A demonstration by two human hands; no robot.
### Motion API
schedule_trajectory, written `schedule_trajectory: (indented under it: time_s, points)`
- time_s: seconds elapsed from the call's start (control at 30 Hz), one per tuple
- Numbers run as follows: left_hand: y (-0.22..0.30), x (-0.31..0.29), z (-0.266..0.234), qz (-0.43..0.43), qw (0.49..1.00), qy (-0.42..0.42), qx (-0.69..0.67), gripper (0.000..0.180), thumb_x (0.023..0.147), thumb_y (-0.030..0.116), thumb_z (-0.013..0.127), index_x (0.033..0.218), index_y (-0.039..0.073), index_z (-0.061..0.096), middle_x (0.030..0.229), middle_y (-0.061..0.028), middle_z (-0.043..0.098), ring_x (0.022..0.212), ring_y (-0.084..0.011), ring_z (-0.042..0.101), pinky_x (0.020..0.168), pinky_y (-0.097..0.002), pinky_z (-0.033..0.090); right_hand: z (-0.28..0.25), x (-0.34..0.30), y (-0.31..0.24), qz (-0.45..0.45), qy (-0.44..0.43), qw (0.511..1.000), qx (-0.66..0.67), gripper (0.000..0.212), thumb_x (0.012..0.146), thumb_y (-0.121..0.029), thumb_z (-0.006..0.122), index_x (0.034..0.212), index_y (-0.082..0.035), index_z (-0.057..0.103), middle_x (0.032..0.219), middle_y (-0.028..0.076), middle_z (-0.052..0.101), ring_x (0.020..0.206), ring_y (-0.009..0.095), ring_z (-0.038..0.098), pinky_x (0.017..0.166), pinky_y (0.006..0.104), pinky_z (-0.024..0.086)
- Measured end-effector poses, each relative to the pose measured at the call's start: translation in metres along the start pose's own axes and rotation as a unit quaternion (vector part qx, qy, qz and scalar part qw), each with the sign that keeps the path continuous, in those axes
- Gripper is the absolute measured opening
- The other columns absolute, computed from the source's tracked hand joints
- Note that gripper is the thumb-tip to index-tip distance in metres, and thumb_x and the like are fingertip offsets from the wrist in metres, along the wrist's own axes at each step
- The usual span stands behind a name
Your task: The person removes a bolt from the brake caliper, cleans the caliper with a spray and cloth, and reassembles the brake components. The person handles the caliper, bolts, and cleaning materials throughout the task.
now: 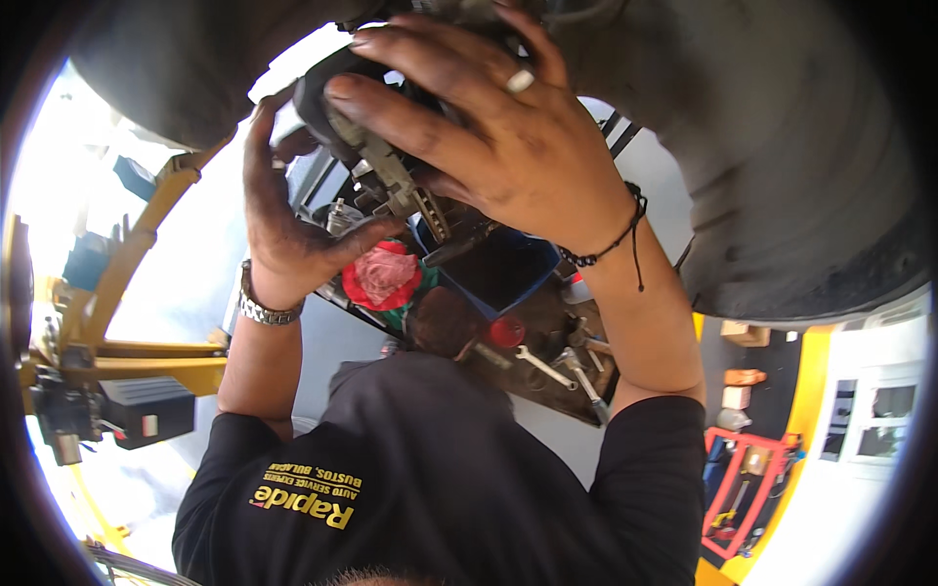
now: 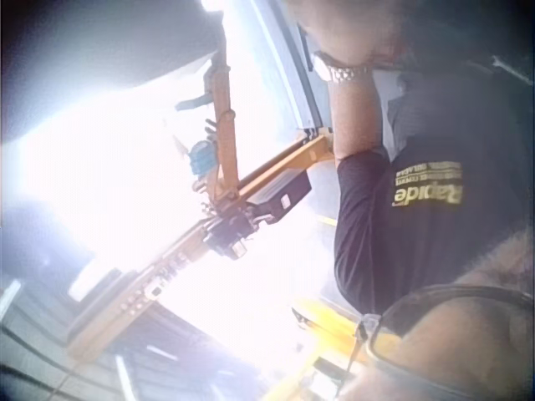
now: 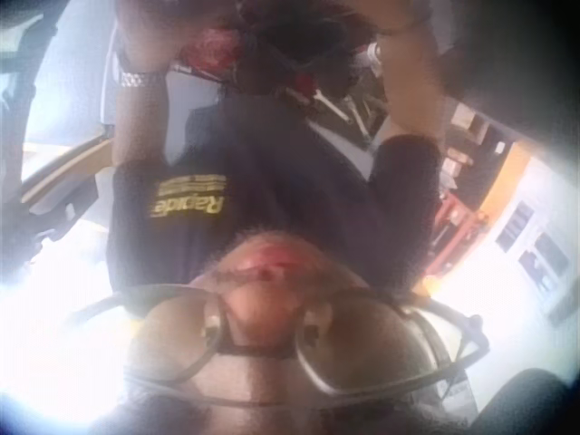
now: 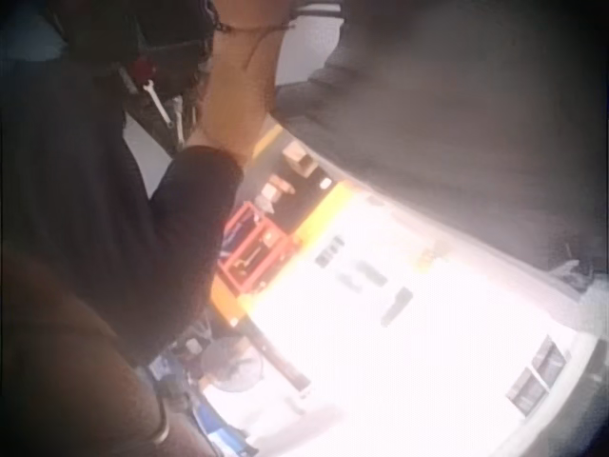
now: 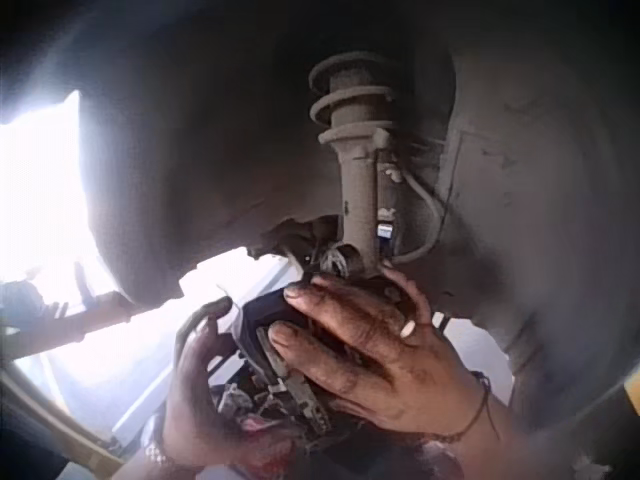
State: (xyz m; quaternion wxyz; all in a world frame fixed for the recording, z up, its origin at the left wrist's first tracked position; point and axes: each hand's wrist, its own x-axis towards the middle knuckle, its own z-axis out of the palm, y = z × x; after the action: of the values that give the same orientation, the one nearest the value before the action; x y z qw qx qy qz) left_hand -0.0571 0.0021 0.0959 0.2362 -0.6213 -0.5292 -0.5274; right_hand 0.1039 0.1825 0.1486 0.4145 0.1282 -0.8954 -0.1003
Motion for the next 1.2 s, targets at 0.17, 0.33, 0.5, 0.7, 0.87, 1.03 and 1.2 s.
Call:
schedule_trajectory:
  time_s: [0.17,0.33,0.5,0.7,0.87,1.03,1.2]
  points:
    - [-0.011,0.023,-0.008,0.152,0.979,-0.037,0.13,0.103,0.062,0.03,0.098,0.148,0.006,0.046,0.145,-0.0286,0.051,0.125,-0.042,0.061,0.095,-0.0443,0.06,0.016,0.001,0.007,-0.026,0.05,0.998,0.016,0.055,0.088,-0.025,0.063,0.143,-0.031,0.059,0.151,0.005,0.051,0.135,0.02,0.055,0.114,0.0552,0.027]
    - [-0.005,0.028,-0.012,0.131,0.977,-0.06,0.155,0.103,0.062,0.033,0.098,0.147,0.003,0.047,0.142,-0.0296,0.055,0.122,-0.0427,0.064,0.093,-0.0445,0.061,0.019,0.0,0.004,-0.029,0.079,0.996,-0.029,0.048,0.097,-0.023,0.054,0.143,-0.034,0.059,0.146,0.005,0.053,0.13,0.019,0.057,0.111,0.0564,0.028]
    - [0.006,0.007,0.011,0.017,0.99,-0.087,-0.106,0.12,0.072,0.016,0.092,0.161,0.002,0.012,0.152,-0.0285,0.042,0.134,-0.038,0.053,0.108,-0.0446,0.049,0.019,-0.004,0.004,-0.014,0.064,0.998,0.001,0.048,0.097,-0.027,0.055,0.144,-0.034,0.058,0.145,0.004,0.053,0.129,0.019,0.057,0.115,0.0607,0.023]
    - [0.017,-0.014,0.036,-0.149,0.974,-0.012,-0.172,0.121,0.083,-0.002,0.076,0.163,0.012,-0.013,0.159,-0.02,0.03,0.145,-0.0325,0.038,0.113,-0.0489,0.043,0.042,-0.004,0.01,-0.033,0.142,0.989,-0.002,0.045,0.096,-0.028,0.059,0.141,-0.035,0.06,0.145,0.001,0.052,0.13,0.018,0.056,0.118,0.0602,0.02]
    - [0.007,-0.007,0.021,-0.075,0.986,-0.08,-0.123,0.121,0.081,0.001,0.079,0.163,0.011,-0.009,0.158,-0.0211,0.031,0.143,-0.0333,0.04,0.109,-0.0509,0.047,0.041,-0.006,0.008,-0.026,0.15,0.988,0.011,0.044,0.096,-0.029,0.061,0.14,-0.036,0.061,0.145,0.0,0.053,0.131,0.018,0.057,0.119,0.0588,0.021]
    - [-0.008,0.013,-0.003,0.097,0.985,-0.05,0.135,0.116,0.062,0.017,0.096,0.157,0.009,0.03,0.151,-0.0302,0.038,0.137,-0.0452,0.046,0.099,-0.0491,0.054,0.037,-0.006,0.013,-0.036,0.134,0.99,-0.017,0.045,0.096,-0.03,0.061,0.142,-0.034,0.059,0.143,0.0,0.055,0.129,0.017,0.059,0.119,0.0596,0.025]
    - [-0.011,0.028,0.0,0.186,0.963,-0.02,0.191,0.098,0.061,0.031,0.098,0.141,0.003,0.049,0.143,-0.027,0.048,0.127,-0.0429,0.056,0.096,-0.0494,0.056,0.032,-0.003,0.015,-0.045,0.113,0.993,0.008,0.048,0.095,-0.032,0.063,0.143,-0.028,0.058,0.145,0.003,0.055,0.126,0.016,0.061,0.121,0.0622,0.023]
